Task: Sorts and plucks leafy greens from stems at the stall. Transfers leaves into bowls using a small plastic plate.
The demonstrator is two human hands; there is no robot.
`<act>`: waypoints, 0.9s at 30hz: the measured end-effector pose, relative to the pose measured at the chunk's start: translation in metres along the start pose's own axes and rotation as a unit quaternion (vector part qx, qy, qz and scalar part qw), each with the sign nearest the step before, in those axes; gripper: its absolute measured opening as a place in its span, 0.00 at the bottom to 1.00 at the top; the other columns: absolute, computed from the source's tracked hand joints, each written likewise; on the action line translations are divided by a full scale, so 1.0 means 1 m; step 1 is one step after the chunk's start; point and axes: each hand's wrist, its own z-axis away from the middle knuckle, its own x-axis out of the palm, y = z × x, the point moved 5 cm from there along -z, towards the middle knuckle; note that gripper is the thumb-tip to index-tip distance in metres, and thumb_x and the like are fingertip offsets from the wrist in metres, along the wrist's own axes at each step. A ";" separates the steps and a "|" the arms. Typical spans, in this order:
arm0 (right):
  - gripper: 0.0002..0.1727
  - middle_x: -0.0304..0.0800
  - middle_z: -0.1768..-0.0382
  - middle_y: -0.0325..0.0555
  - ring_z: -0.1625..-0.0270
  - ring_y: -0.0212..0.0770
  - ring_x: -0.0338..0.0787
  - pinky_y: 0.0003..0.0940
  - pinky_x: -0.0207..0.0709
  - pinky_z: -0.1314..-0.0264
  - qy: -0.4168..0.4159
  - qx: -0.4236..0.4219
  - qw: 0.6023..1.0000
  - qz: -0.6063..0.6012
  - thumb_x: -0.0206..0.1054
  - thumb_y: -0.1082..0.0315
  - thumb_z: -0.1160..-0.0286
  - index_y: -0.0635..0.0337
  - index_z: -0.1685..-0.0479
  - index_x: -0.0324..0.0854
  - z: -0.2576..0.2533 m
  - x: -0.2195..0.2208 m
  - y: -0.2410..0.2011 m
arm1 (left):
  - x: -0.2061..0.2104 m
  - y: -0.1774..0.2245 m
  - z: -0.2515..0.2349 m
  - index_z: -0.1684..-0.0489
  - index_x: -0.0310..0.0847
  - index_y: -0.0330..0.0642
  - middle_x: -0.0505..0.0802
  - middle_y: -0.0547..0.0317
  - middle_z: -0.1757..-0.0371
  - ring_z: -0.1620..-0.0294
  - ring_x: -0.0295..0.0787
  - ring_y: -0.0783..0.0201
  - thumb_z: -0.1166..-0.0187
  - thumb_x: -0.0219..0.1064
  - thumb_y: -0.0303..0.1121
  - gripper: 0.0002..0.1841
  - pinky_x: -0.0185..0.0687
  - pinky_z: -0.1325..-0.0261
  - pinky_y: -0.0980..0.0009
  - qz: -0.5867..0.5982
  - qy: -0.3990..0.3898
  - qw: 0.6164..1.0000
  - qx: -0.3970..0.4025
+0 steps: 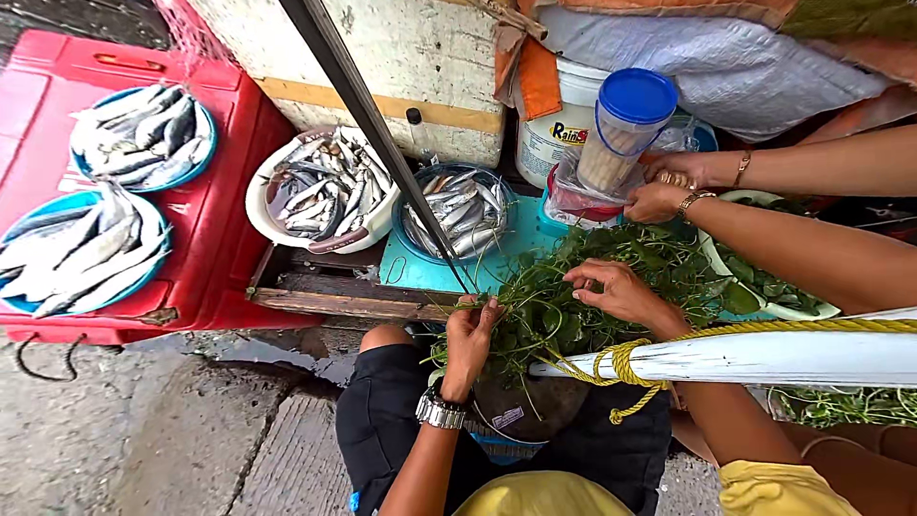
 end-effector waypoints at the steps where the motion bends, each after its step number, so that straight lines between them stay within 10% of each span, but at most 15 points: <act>1: 0.17 0.92 0.55 0.49 0.53 0.45 0.91 0.50 0.83 0.43 0.006 -0.002 1.000 0.004 0.74 0.74 0.29 0.61 0.40 0.88 -0.001 0.001 0.000 | -0.002 -0.002 0.001 0.46 0.82 0.33 0.95 0.54 0.56 0.53 0.95 0.64 0.15 0.64 0.30 0.09 0.91 0.43 0.64 -0.011 -0.001 1.000 0.004; 6: 0.23 0.94 0.51 0.47 0.46 0.49 0.90 0.62 0.71 0.34 0.023 -0.022 0.999 0.040 0.80 0.64 0.33 0.60 0.38 0.85 -0.002 0.004 -0.005 | -0.010 0.001 0.011 0.49 0.89 0.33 0.95 0.55 0.50 0.46 0.91 0.65 0.14 0.62 0.28 0.10 0.85 0.38 0.65 0.083 -0.017 0.995 -0.046; 10: 0.10 0.93 0.55 0.50 0.48 0.50 0.90 0.55 0.76 0.40 0.054 -0.081 0.994 0.051 0.70 0.73 0.27 0.61 0.50 0.91 0.000 0.005 -0.007 | -0.017 -0.001 0.018 0.46 0.89 0.33 0.94 0.53 0.45 0.41 0.90 0.62 0.14 0.59 0.26 0.12 0.84 0.33 0.62 0.117 -0.023 0.991 -0.057; 17: 0.20 0.88 0.47 0.57 0.55 0.44 0.90 0.40 0.88 0.48 0.090 -0.032 0.995 -0.015 0.69 0.79 0.27 0.66 0.34 0.83 0.009 -0.003 -0.002 | -0.035 -0.008 0.025 0.34 0.83 0.31 0.91 0.46 0.34 0.30 0.86 0.55 0.09 0.50 0.35 0.20 0.78 0.24 0.57 0.119 -0.053 0.990 -0.051; 27: 0.24 0.92 0.50 0.55 0.52 0.42 0.93 0.37 0.87 0.43 0.121 0.002 0.992 -0.042 0.70 0.80 0.27 0.64 0.29 0.83 0.012 0.000 0.004 | -0.050 0.028 0.049 0.44 0.86 0.36 0.90 0.55 0.43 0.41 0.89 0.61 0.13 0.59 0.35 0.14 0.87 0.35 0.61 -0.036 -0.035 0.994 0.097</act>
